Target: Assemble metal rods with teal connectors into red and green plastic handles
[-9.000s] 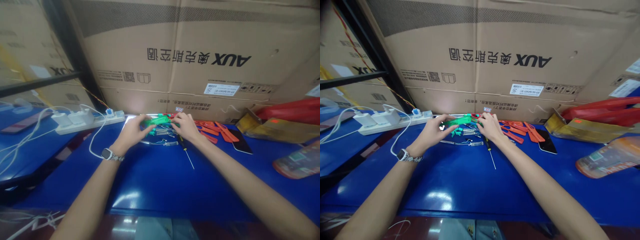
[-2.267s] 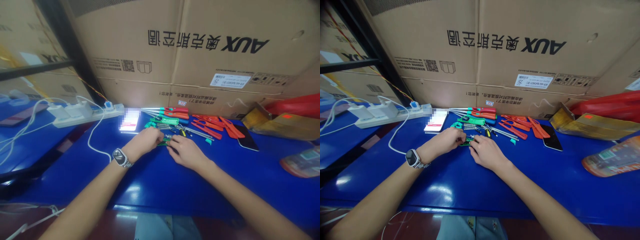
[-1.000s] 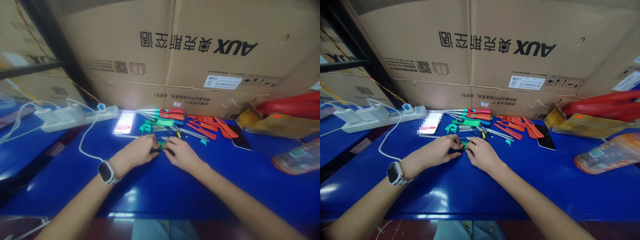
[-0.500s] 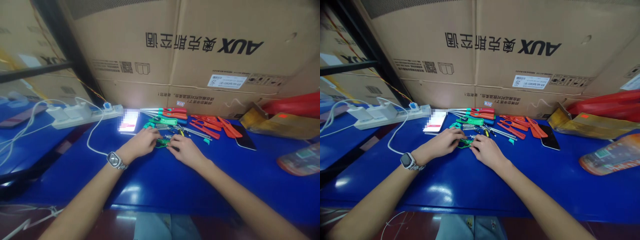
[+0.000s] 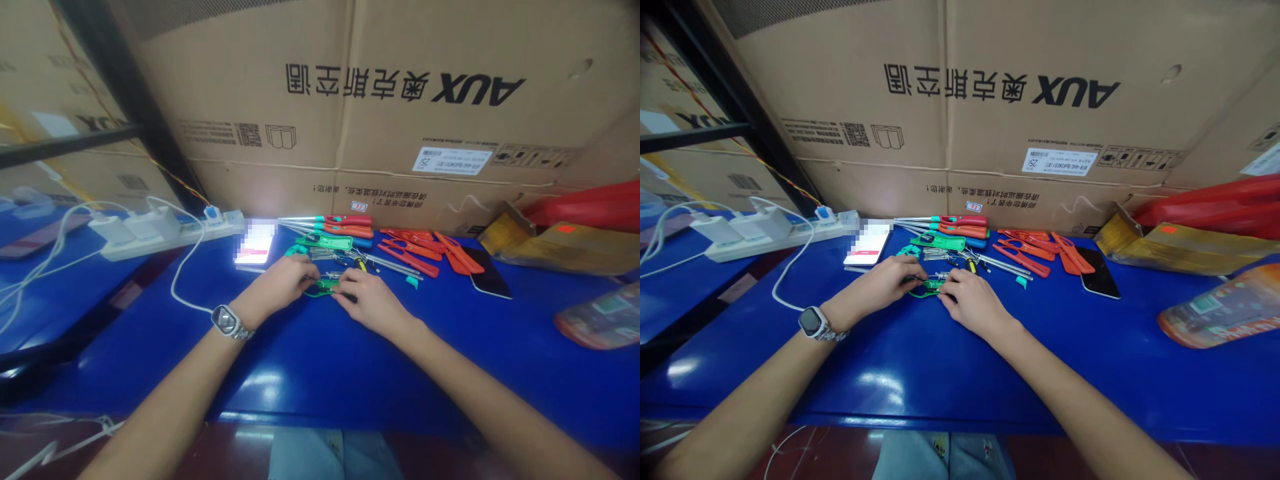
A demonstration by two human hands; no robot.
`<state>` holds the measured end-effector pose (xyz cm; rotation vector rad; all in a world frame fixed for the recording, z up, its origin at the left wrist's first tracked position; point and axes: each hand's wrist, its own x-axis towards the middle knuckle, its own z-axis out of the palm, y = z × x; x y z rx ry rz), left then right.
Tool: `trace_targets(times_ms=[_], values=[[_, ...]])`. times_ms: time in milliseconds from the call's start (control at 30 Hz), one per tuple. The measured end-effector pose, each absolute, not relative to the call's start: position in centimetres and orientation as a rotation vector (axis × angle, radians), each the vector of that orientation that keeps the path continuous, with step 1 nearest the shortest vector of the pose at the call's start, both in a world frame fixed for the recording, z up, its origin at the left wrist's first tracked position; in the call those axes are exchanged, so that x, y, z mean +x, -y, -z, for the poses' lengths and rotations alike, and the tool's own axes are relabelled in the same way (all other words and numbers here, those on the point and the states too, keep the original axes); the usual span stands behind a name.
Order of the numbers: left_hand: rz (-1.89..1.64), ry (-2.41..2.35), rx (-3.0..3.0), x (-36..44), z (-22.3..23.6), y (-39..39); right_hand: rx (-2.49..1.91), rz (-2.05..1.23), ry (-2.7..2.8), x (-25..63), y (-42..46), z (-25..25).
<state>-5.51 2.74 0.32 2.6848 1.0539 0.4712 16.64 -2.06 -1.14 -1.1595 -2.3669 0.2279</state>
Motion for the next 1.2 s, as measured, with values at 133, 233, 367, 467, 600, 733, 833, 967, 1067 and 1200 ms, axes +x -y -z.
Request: trace_targets(times_ms=[133, 233, 367, 467, 600, 733, 833, 967, 1067, 1200], values=[[-0.464, -1.051, 2.684, -5.5, -0.4, -2.7, -1.161, -0.24, 2.327, 16.9, 1.7, 0.5], [-0.438, -1.08, 2.674, -5.3, -0.6, -2.5, -1.248, -0.116, 2.31, 17.3, 0.4, -0.3], [-0.476, -1.114, 2.72, -4.7, -1.1, -1.7, -1.376, -0.135, 2.52, 17.4, -1.8, -1.9], [-0.512, -1.067, 2.739, -4.4, -1.3, -1.2, -1.402, -0.215, 2.654, 16.9, -3.0, -2.9], [-0.457, -1.007, 2.67, -4.4, -0.9, -1.4, -1.4, -0.245, 2.703, 16.2, -3.8, -3.2], [-0.449, -0.999, 2.632, -4.6, -0.4, -1.7, -1.394, -0.15, 2.654, 16.1, -3.6, -3.2], [-0.476, -0.986, 2.636, -4.5, -0.5, -1.6, -1.336, -0.173, 2.577, 16.2, -3.0, -3.4], [-0.653, -1.078, 2.59, -4.3, -1.3, -1.2, -1.23, -0.181, 2.492, 16.4, -1.7, -3.1], [-0.852, -1.161, 2.514, -4.3, -1.6, -1.2, -1.199, -0.149, 2.437, 16.7, -0.6, -2.2], [-0.88, -1.111, 2.534, -4.4, -1.4, -1.5, -1.183, -0.129, 2.364, 17.0, 0.4, -0.8]])
